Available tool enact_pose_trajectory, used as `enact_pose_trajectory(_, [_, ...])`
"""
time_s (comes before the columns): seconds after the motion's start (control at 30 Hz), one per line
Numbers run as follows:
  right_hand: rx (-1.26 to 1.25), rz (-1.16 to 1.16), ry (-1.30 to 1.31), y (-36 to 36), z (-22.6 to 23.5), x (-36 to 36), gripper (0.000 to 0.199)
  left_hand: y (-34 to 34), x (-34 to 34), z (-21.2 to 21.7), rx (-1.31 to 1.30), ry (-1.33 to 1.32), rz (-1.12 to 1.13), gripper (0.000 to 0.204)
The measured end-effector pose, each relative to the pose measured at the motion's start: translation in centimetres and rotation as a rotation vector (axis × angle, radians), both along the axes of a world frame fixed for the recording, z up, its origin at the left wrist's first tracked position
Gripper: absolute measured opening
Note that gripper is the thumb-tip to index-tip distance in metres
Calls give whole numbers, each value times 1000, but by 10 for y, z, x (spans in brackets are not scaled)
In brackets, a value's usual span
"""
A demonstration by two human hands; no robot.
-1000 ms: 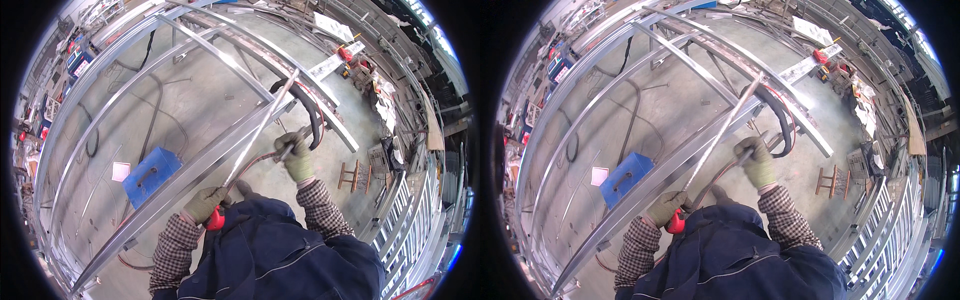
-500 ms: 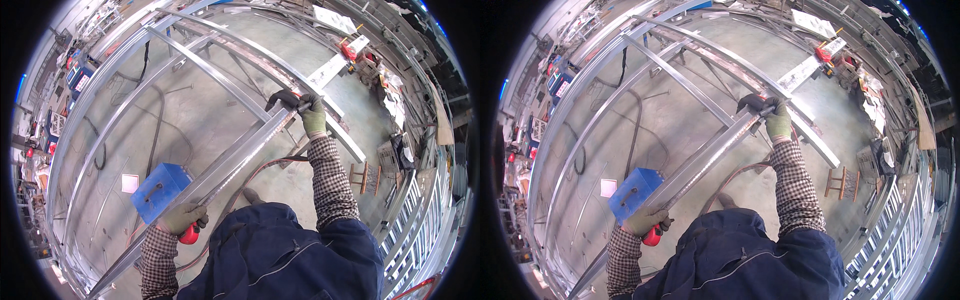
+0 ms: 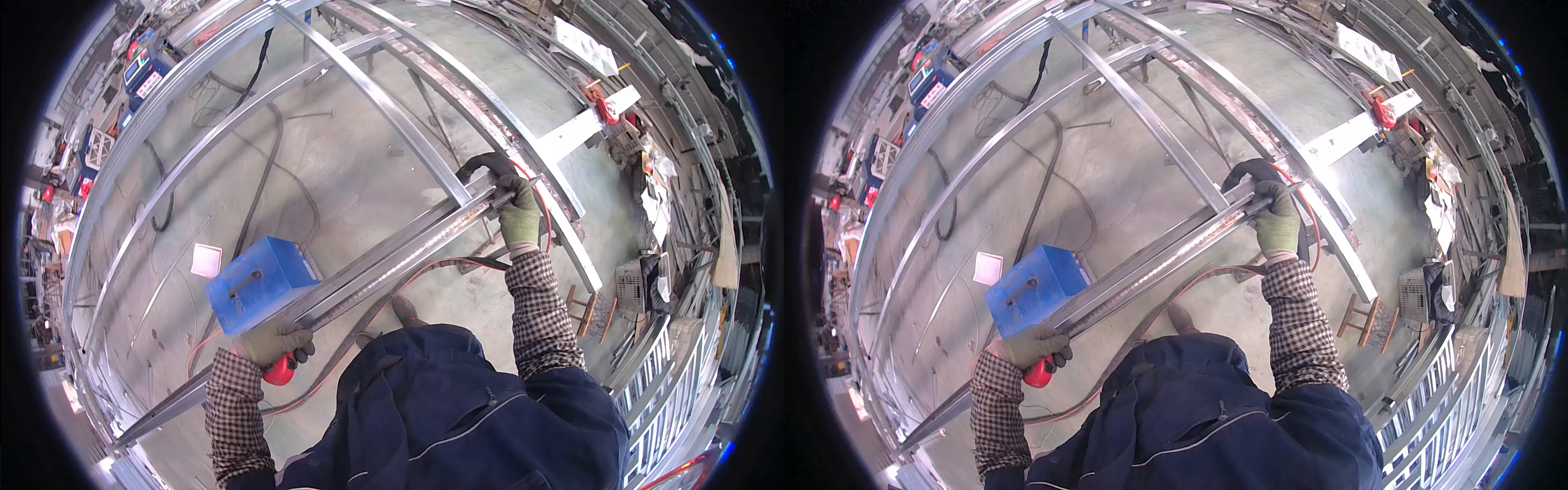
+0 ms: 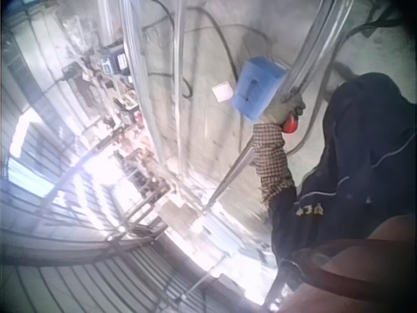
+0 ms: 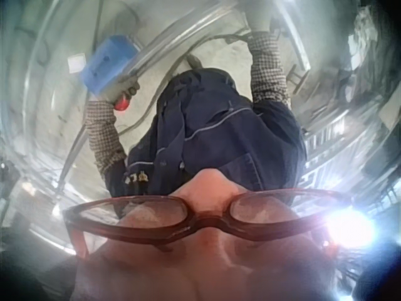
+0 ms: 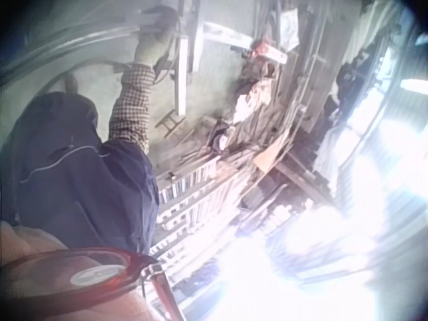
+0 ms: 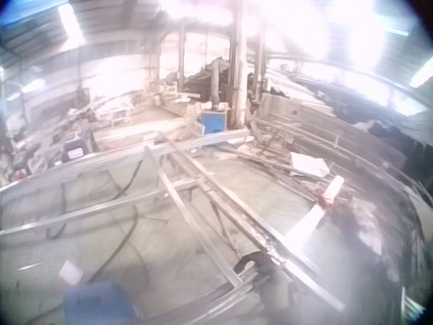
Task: The person measures various sections of a large metal frame using a tape measure and marks points with a marker. They repeatedly extend and retract the tape measure to check different dimensions on the frame structure.
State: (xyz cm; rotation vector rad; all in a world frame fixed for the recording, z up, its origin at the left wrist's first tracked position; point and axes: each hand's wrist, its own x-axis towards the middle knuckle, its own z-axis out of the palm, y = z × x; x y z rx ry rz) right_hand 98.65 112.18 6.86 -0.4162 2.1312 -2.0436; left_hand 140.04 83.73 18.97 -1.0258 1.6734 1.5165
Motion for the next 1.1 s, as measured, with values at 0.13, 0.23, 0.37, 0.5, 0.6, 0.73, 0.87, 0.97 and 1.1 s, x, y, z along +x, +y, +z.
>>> enact_pose_trajectory(0.13, [66, 34, 65, 3, -2, -4, 41, -6, 0, 0, -52, -16, -148, 38])
enact_pose_trajectory(0.23, [101, -25, 30, 3, -4, -6, 28, -8, 6, 0, -69, 0, -179, 37])
enact_pose_trajectory(0.37, [74, 34, 69, 8, -15, -15, 31, -7, 7, 0, -117, 34, -196, 40])
enact_pose_trajectory(0.5, [259, 11, 250, 27, -42, -43, 54, -14, 10, -5, -322, 164, -409, 33])
enact_pose_trajectory(0.6, [343, 86, 266, 41, -66, -73, 56, -22, 51, -11, -398, 195, -307, 32])
enact_pose_trajectory(0.73, [213, 225, 113, 45, -93, -120, 59, -30, 121, -33, -320, 87, -186, 44])
enact_pose_trajectory(0.87, [209, 129, -76, 45, -103, -141, 64, -24, 176, -37, -342, 127, -63, 43])
enact_pose_trajectory(0.97, [93, 277, -29, 30, -85, -132, 55, -34, 221, -30, -366, 109, -40, 43])
enact_pose_trajectory(1.1, [278, -59, 246, -24, -56, -77, 48, -46, 293, -25, -490, 165, -95, 45])
